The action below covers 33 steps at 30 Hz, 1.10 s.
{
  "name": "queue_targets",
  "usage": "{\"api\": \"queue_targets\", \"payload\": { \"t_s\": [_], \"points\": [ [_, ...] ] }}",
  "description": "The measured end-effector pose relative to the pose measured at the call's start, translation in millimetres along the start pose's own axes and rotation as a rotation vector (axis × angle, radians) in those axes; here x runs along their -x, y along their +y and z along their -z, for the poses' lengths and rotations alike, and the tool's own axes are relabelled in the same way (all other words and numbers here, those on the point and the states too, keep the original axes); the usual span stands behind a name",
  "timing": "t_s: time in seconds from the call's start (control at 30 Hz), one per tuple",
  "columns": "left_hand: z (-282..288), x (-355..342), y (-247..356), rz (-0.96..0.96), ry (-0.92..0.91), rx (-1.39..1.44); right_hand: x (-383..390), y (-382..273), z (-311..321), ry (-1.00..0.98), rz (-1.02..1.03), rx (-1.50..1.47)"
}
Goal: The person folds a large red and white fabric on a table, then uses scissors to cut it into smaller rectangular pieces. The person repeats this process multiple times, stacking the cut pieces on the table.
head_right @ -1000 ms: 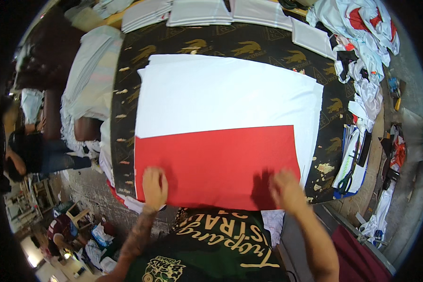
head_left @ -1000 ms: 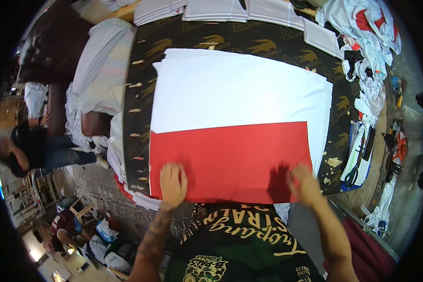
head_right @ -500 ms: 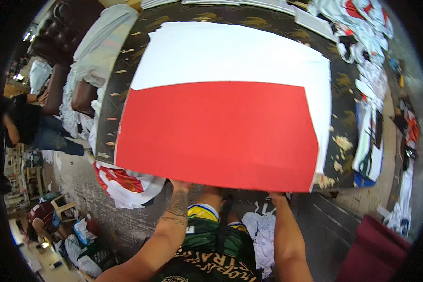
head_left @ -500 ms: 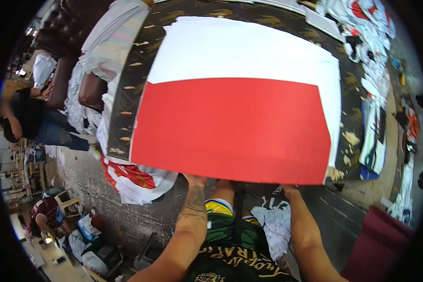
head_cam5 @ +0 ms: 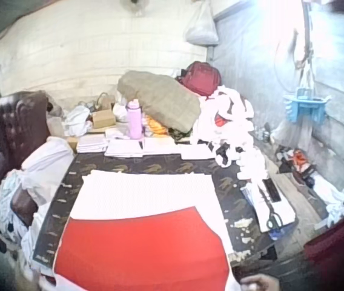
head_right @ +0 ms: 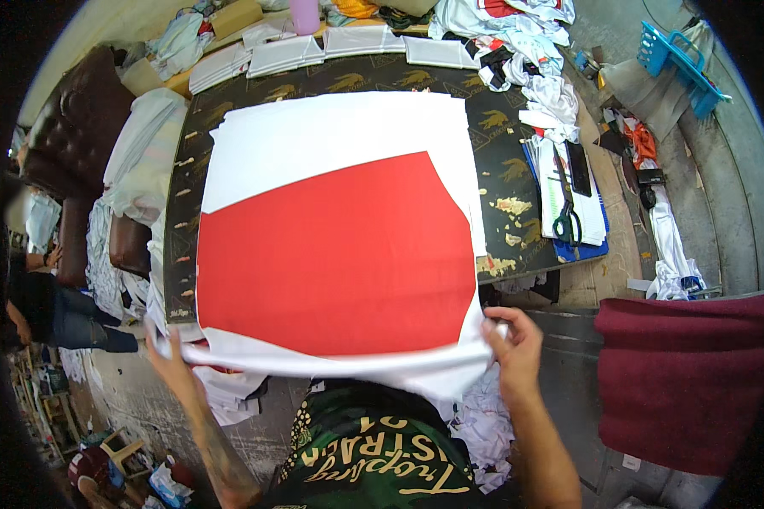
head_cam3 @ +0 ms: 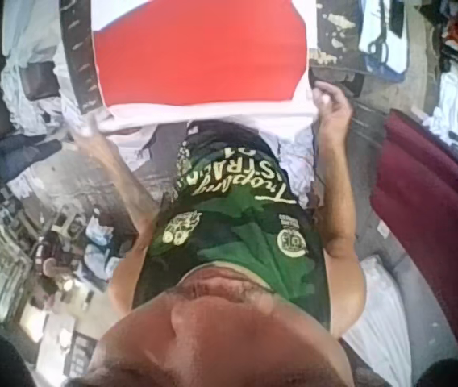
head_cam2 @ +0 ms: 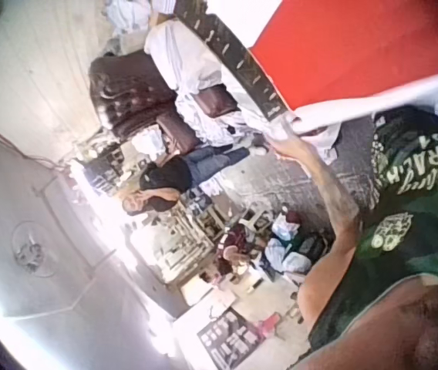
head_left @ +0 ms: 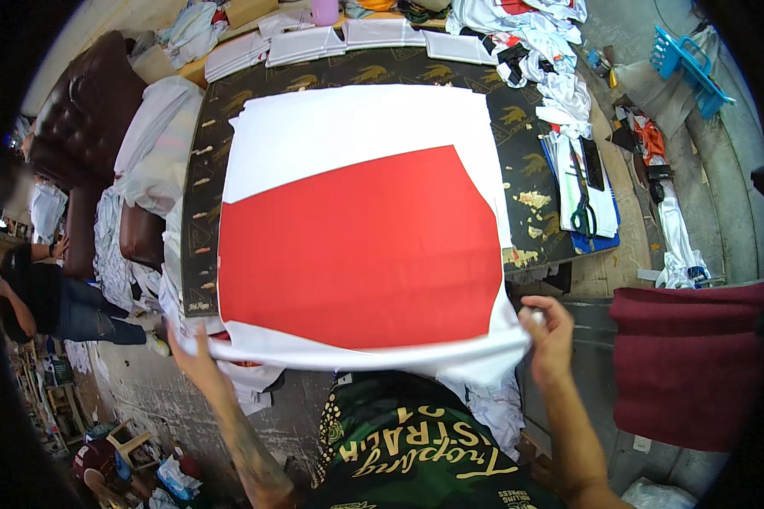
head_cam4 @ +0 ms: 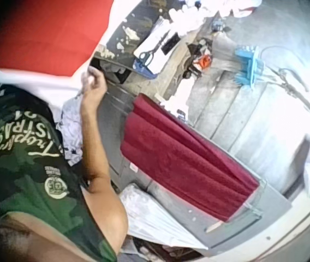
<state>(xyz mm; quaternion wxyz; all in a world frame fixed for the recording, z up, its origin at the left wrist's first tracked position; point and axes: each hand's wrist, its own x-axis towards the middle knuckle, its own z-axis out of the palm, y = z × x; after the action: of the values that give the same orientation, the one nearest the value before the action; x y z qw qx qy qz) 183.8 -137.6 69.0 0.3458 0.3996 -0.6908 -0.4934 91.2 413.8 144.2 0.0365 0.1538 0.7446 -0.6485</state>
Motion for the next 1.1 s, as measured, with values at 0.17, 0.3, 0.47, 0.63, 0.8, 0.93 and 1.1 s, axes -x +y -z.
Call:
{"api": "queue_targets", "payload": {
  "t_s": [0.17, 0.3, 0.47, 0.63, 0.8, 0.93, 1.1],
  "points": [
    [-138, -172, 68, 0.148, -0.929, 0.069, -122, -128, -6, -0.391, 0.253, 0.328],
    [-254, -254, 66, 0.056, -0.829, -0.281, -220, -149, -38, -0.254, 0.443, 0.589],
    [-354, -294, 27, -0.092, -0.764, -0.388, -312, -105, -70, -0.187, 0.18, 0.439],
    [-416, -315, -3, -0.066, -0.684, -0.525, -382, -49, -84, -0.065, 0.145, 0.598],
    [-453, -328, 6, -0.225, -0.611, -0.636, -441, -20, -108, 0.092, 0.131, 0.714],
    [-461, -330, 12, -0.184, -0.583, -0.663, -464, -22, -122, 0.095, 0.16, 0.714],
    [-459, -332, 22, -0.092, -0.591, -0.67, -480, -31, -136, 0.034, 0.096, 0.786]
  ]
}}
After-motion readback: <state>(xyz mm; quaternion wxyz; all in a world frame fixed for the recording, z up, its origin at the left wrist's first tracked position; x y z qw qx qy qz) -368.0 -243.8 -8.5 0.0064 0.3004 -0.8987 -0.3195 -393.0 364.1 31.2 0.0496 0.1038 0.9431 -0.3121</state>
